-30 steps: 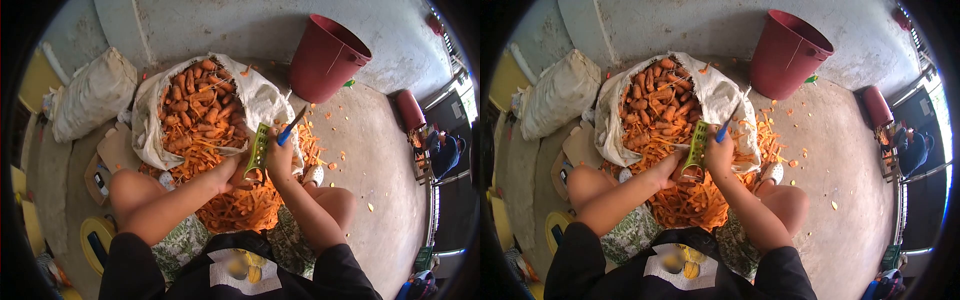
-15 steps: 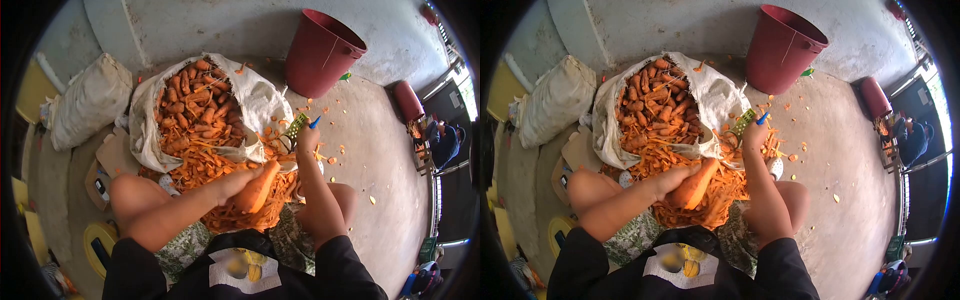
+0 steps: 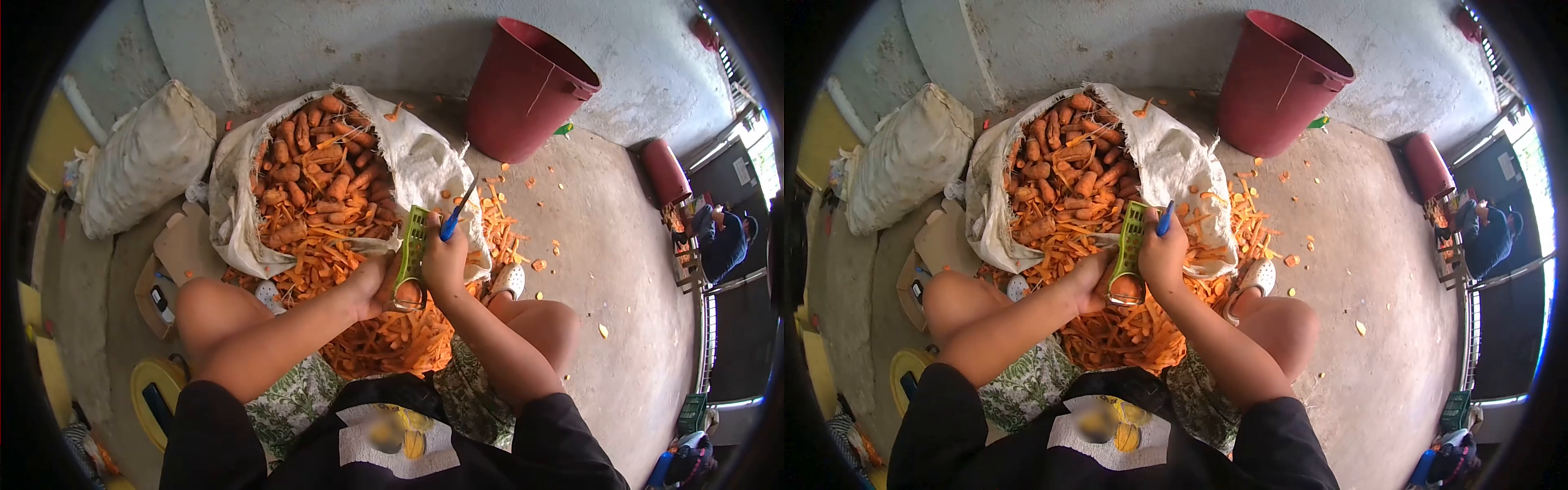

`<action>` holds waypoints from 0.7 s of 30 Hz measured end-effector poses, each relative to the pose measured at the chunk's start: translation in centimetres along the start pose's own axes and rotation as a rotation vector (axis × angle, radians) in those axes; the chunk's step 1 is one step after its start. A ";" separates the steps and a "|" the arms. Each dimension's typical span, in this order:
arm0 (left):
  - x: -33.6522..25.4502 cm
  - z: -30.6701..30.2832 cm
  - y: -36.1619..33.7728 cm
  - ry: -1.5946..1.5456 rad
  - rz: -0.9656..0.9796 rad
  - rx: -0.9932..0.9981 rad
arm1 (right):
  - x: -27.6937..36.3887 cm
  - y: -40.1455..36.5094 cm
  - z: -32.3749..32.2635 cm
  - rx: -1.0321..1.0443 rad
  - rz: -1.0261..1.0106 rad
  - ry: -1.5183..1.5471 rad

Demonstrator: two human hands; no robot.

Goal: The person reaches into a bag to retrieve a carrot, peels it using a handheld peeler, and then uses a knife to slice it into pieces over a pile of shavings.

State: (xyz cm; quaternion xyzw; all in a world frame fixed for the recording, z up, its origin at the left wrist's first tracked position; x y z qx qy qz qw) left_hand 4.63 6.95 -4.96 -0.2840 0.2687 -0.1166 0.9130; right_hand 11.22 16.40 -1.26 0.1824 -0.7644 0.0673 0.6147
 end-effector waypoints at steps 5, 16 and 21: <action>1.0 0.5 -0.5 0.376 -0.066 0.022 | -2.7 4.3 -3.3 -0.148 0.205 -0.126; -1.1 1.6 -1.3 -0.041 -0.045 0.072 | 0.6 1.6 -1.9 0.027 0.187 0.239; -0.3 0.4 0.6 -0.203 -0.041 0.135 | 1.4 -0.5 -0.8 0.002 -0.034 -0.003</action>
Point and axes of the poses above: each hand's wrist, its own y-axis towards the middle knuckle, its own z-axis out of the palm, x = y × z, the point moved 4 cm from there along y, towards the middle knuckle, and after that the axes turned 4 degrees about -y, right-handed, at the moved point
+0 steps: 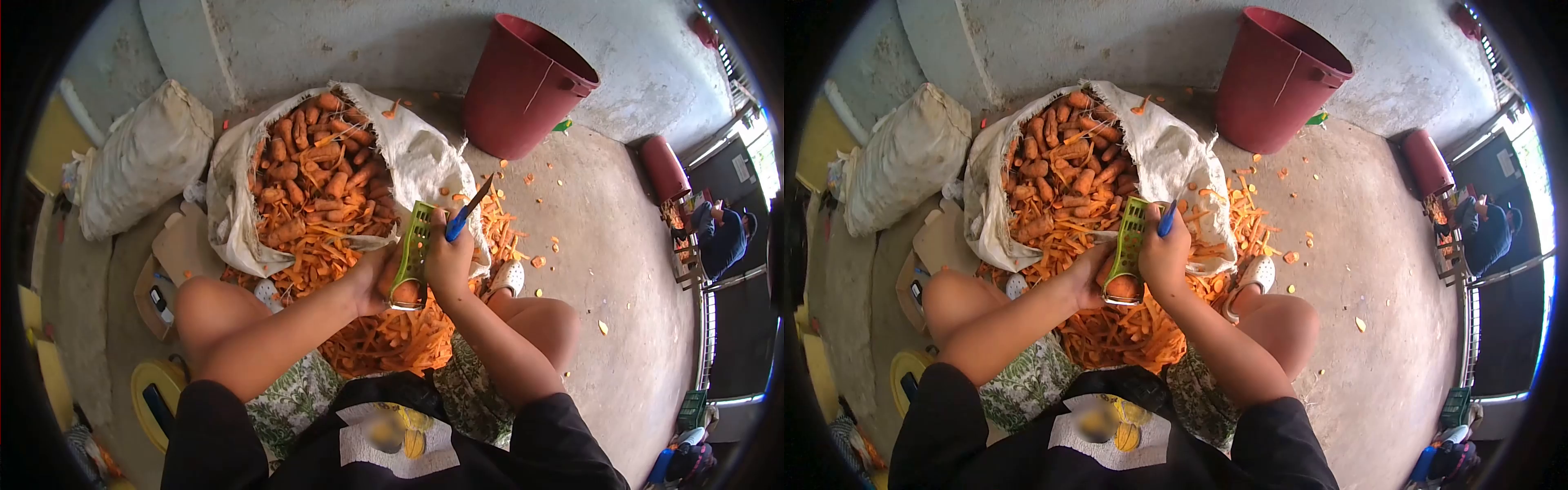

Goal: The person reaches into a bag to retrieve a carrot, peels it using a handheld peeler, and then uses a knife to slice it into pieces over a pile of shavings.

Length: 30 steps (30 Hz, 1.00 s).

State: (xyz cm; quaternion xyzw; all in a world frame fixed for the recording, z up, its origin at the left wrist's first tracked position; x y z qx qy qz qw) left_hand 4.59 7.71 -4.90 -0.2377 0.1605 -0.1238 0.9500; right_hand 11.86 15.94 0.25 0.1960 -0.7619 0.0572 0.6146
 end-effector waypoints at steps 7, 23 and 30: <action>0.7 2.2 -2.0 0.394 -0.241 -0.068 | -2.4 3.0 -1.7 -0.156 0.093 -0.101; 0.1 0.3 -0.8 0.155 0.049 -0.142 | -0.7 -0.2 0.7 -0.003 -0.045 -0.165; 1.4 1.8 -2.4 0.746 -0.063 -0.236 | -4.6 5.7 -2.5 -0.242 0.181 -0.248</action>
Point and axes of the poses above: each hand's wrist, its own y-axis towards the middle knuckle, its own z-axis out of the palm, x = y × z, the point moved 4 cm from there along y, towards the middle knuckle, and after that the axes turned 4 degrees about -y, right-handed, at the moved point
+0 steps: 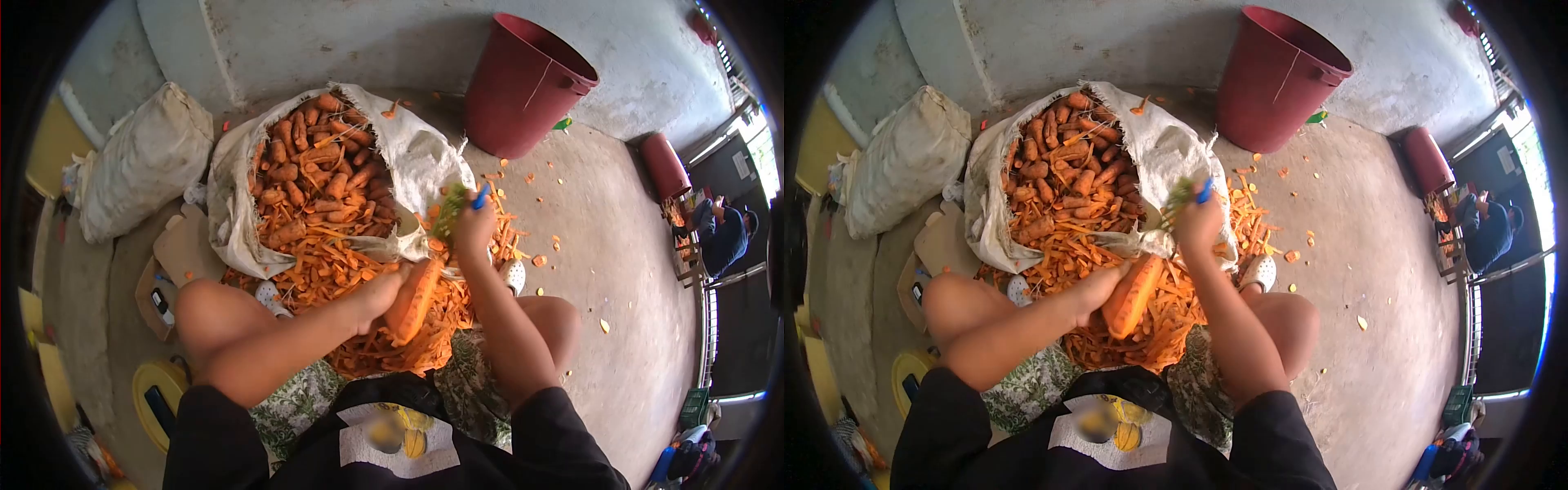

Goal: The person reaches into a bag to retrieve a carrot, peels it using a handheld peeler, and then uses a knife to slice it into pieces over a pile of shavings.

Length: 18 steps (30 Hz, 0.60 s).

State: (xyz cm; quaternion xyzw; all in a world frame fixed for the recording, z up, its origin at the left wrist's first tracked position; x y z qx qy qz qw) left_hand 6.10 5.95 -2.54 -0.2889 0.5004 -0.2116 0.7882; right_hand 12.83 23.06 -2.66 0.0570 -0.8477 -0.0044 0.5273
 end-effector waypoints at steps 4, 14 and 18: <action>0.6 -0.2 0.2 -0.140 -0.020 0.099 | -2.4 4.1 -1.8 -0.103 0.066 0.141; -0.1 -1.5 1.8 -0.597 0.086 0.114 | 3.7 -6.7 0.2 0.236 -0.200 0.110; 0.8 -1.5 2.0 -0.516 0.077 0.154 | 3.0 -6.0 0.4 0.124 -0.274 0.106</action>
Point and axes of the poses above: each hand's wrist, its own y-axis towards the middle knuckle, its own z-axis out of the palm, x = y × z, the point moved 4 cm from there along y, towards the middle knuckle, and after that the axes turned 4 degrees about -y, right-handed, at the moved point
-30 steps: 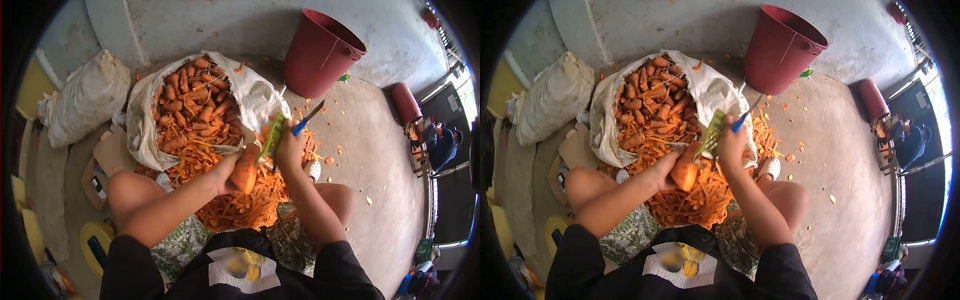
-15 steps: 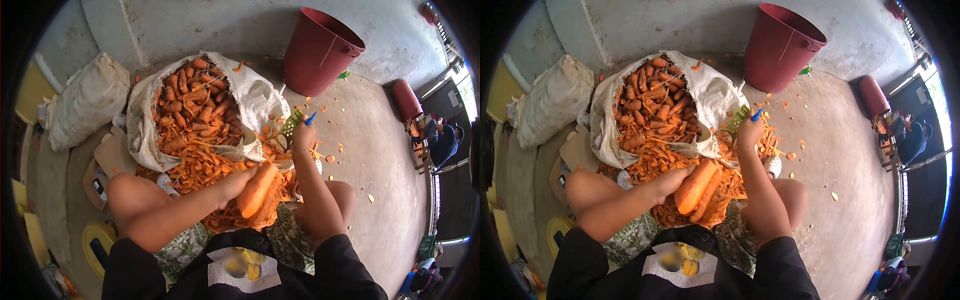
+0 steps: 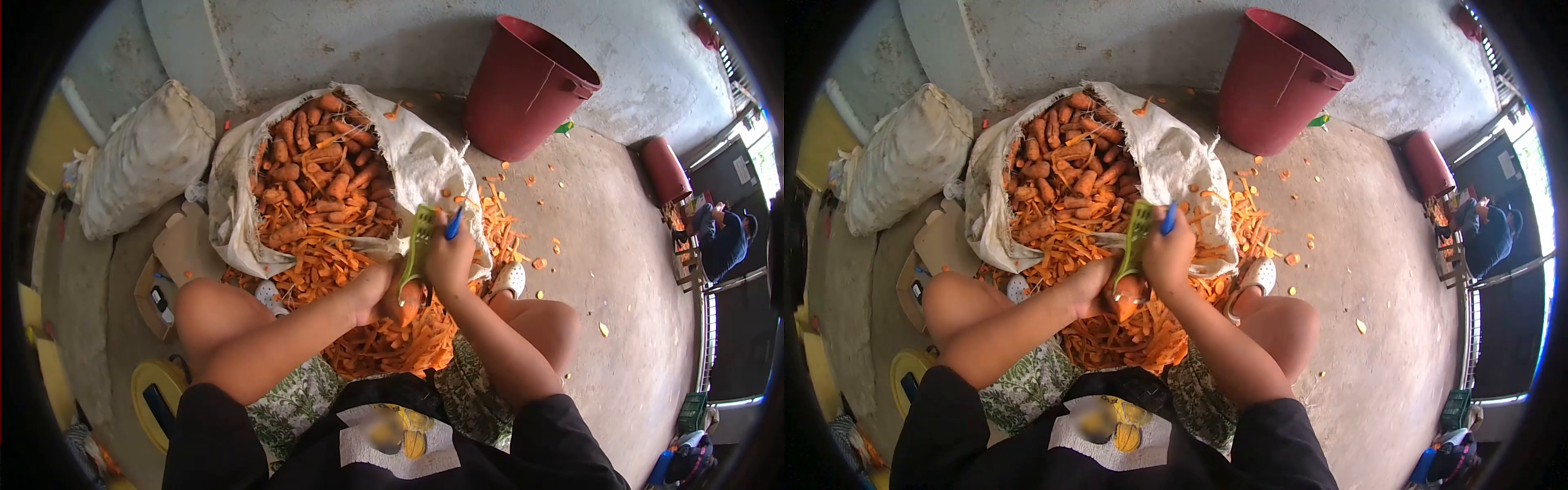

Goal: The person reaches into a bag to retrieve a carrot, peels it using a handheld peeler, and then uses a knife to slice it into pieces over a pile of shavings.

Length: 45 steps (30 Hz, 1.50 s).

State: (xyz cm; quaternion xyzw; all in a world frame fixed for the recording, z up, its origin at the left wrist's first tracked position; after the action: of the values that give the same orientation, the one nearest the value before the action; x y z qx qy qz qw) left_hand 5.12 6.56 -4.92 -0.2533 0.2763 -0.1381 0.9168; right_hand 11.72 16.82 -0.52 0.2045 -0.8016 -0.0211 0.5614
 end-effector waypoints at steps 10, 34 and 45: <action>-0.1 1.5 -1.7 0.056 -0.187 0.057 | -2.4 5.1 -3.9 -0.175 0.419 0.357; -0.4 0.0 0.1 0.008 -0.047 -0.023 | -1.4 2.4 -1.3 0.040 0.259 0.369; 1.3 0.9 -0.2 0.257 -0.133 0.030 | -5.6 5.6 -3.1 -0.215 0.307 -0.138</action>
State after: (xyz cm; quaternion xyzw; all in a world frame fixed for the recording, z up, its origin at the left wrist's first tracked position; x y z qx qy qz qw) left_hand 6.67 6.22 -4.70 -0.2376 0.3719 -0.2339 0.8663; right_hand 14.41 24.58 -2.93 0.0168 -0.8531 -0.0349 0.5203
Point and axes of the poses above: each hand's wrist, its own y-axis towards the middle knuckle, its own z-axis out of the palm, x = y × z, the point moved 4 cm from there along y, towards the middle knuckle, and after that the axes turned 4 degrees about -y, right-handed, at the moved point
